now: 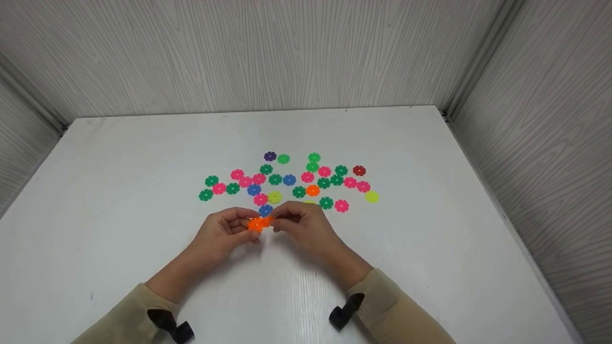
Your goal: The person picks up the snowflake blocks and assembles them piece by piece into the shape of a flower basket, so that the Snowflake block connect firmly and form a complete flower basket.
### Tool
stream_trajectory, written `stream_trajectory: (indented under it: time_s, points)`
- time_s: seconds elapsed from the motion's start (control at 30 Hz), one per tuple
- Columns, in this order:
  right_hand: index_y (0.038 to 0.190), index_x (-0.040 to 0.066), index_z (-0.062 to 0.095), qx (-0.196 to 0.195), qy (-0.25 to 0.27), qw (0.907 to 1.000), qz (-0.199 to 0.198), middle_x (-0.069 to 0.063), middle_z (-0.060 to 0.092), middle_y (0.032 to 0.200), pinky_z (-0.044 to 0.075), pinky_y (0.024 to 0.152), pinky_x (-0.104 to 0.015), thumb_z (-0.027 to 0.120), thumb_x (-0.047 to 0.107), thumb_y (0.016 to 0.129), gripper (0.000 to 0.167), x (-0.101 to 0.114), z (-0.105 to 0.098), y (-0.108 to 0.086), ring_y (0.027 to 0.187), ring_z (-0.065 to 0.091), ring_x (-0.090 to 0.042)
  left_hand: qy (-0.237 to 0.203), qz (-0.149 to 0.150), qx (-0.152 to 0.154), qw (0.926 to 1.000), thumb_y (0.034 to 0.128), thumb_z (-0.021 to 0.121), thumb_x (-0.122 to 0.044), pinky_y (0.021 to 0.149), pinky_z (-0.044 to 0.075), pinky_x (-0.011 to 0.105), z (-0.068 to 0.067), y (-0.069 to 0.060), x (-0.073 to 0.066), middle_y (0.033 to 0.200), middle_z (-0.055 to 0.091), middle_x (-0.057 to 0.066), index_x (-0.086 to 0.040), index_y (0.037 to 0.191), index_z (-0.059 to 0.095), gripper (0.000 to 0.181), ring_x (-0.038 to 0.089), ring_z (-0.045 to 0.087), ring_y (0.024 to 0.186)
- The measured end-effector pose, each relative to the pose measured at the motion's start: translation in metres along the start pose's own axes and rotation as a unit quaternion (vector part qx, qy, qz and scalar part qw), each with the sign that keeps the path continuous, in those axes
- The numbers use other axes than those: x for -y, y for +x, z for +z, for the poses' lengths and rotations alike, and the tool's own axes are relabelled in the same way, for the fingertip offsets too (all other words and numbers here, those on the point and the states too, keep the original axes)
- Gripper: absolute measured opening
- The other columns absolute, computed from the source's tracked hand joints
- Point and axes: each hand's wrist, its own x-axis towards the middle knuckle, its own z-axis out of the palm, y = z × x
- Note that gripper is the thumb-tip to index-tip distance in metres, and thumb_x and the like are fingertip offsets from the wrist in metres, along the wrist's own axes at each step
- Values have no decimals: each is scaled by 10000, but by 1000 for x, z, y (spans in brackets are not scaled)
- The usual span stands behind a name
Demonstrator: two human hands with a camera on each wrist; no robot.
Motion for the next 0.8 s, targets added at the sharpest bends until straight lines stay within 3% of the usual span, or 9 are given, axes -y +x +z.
stream_trajectory:
  time_s: [0.17,0.3,0.4,0.5,0.6,0.8]
  points:
    - [1199,78,780,10,-134,9999,74,-59,772,1106,626,888,-342,799,142,966,242,-2,-3,3,1029,726,-283,602,108,224,9979,986,785,-190,920,612,327,-6,0,-1,1132,755,117,-123,1400,698,428,288,748,972]
    - [1287,97,741,-66,-519,9980,344,-34,745,1179,615,883,-309,814,183,959,347,-2,-5,8,1052,716,-245,801,92,-360,9961,967,807,-185,868,621,304,-14,3,0,1078,745,82,-140,1347,726,391,278,729,947]
    - [1292,188,742,-149,-886,9927,803,16,726,1198,619,852,-314,827,217,950,354,-1,-3,16,1042,702,-229,777,111,-1025,9916,954,816,-152,855,622,293,-22,5,1,1053,732,77,-127,1327,725,384,275,720,934]
    - [1274,287,747,-148,-1244,9845,1224,71,712,1178,625,821,-327,842,261,936,352,0,1,26,1030,677,-227,667,139,-1457,9870,947,819,-130,862,622,293,-27,7,1,1047,721,89,-135,1315,720,381,281,713,941]
    - [1266,334,747,-75,-1540,9787,1359,98,701,1173,627,806,-326,853,270,923,366,-1,6,35,1039,659,-221,602,196,-1607,9850,947,819,-132,865,621,291,-30,7,1,1043,716,99,-144,1310,718,377,287,713,943]
    - [1298,286,742,106,-1882,9752,1160,112,706,1191,609,860,-307,840,222,932,384,-6,10,46,1062,647,-197,563,228,-1582,9855,947,822,-147,864,620,287,-31,9,3,1044,712,101,-165,1300,719,368,287,710,948]
